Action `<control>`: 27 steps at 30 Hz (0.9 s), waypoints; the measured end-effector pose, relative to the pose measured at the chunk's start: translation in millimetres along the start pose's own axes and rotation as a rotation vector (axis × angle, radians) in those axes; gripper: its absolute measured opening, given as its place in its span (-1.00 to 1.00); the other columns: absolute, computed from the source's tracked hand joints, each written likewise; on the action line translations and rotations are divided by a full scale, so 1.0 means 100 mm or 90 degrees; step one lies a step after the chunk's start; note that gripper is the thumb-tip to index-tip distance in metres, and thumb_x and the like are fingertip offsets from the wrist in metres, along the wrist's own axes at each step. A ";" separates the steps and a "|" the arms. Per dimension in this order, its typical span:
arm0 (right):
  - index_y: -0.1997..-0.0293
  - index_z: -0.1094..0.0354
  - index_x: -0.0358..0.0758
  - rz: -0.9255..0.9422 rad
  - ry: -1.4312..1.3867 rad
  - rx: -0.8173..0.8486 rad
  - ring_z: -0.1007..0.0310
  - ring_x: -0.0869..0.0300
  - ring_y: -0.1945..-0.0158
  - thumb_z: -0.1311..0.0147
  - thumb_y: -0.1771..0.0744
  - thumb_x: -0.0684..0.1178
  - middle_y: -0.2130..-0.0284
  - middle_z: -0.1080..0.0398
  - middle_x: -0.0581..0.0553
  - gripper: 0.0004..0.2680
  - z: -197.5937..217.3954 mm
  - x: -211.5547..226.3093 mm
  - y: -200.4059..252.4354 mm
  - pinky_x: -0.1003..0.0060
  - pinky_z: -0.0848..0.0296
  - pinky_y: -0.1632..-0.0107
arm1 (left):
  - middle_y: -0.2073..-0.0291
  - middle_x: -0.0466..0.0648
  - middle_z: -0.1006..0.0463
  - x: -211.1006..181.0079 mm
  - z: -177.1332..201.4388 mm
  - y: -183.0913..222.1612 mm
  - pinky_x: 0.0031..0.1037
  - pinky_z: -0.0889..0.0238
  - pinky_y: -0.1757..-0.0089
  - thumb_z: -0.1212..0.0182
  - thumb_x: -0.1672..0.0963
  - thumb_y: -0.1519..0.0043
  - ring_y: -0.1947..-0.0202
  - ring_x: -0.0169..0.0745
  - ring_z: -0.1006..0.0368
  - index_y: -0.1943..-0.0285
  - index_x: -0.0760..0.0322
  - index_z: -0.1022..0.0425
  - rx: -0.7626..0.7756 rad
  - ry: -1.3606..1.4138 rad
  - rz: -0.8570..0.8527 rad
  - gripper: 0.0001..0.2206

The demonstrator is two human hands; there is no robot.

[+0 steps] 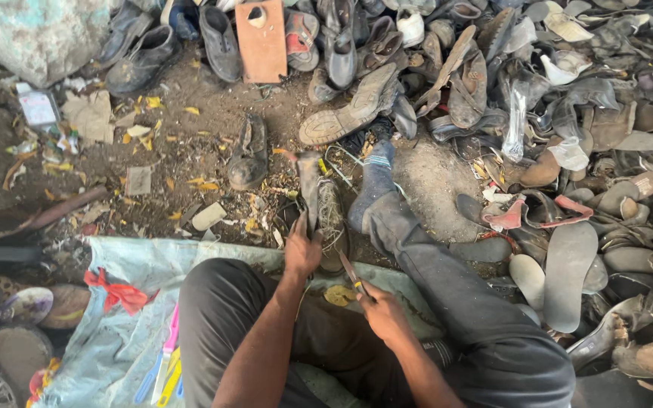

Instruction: The person uses a knife to cut and trim parts of old shoes and boots while sitting on the ground among piles of footwear. They handle various shoes individually, cutting away soles or sections of the upper material.

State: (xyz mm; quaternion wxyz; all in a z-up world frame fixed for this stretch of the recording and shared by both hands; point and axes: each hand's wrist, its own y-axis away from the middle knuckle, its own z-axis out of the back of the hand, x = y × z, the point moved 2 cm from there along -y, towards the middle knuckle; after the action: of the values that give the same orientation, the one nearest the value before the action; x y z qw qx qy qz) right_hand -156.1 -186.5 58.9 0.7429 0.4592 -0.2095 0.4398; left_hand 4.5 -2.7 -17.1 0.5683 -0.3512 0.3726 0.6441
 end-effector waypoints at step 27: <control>-0.21 -0.40 -0.22 0.214 0.057 -0.155 -0.54 -0.17 0.21 -0.12 -0.35 -0.03 0.23 -0.53 -0.36 -0.70 0.07 0.02 -0.19 0.13 -0.42 0.19 | -0.28 0.38 -0.37 -0.06 -0.05 0.00 -0.24 -0.10 -0.29 -0.31 0.00 -0.12 -0.38 0.28 -0.22 -0.34 0.43 -0.37 0.106 -0.139 -0.073 -0.37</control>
State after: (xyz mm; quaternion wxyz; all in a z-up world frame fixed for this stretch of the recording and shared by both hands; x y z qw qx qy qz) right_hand -138.5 -195.1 54.2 0.7177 0.3049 -0.3014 0.5487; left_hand 4.9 -9.5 -14.4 0.6684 -0.2513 0.3401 0.6119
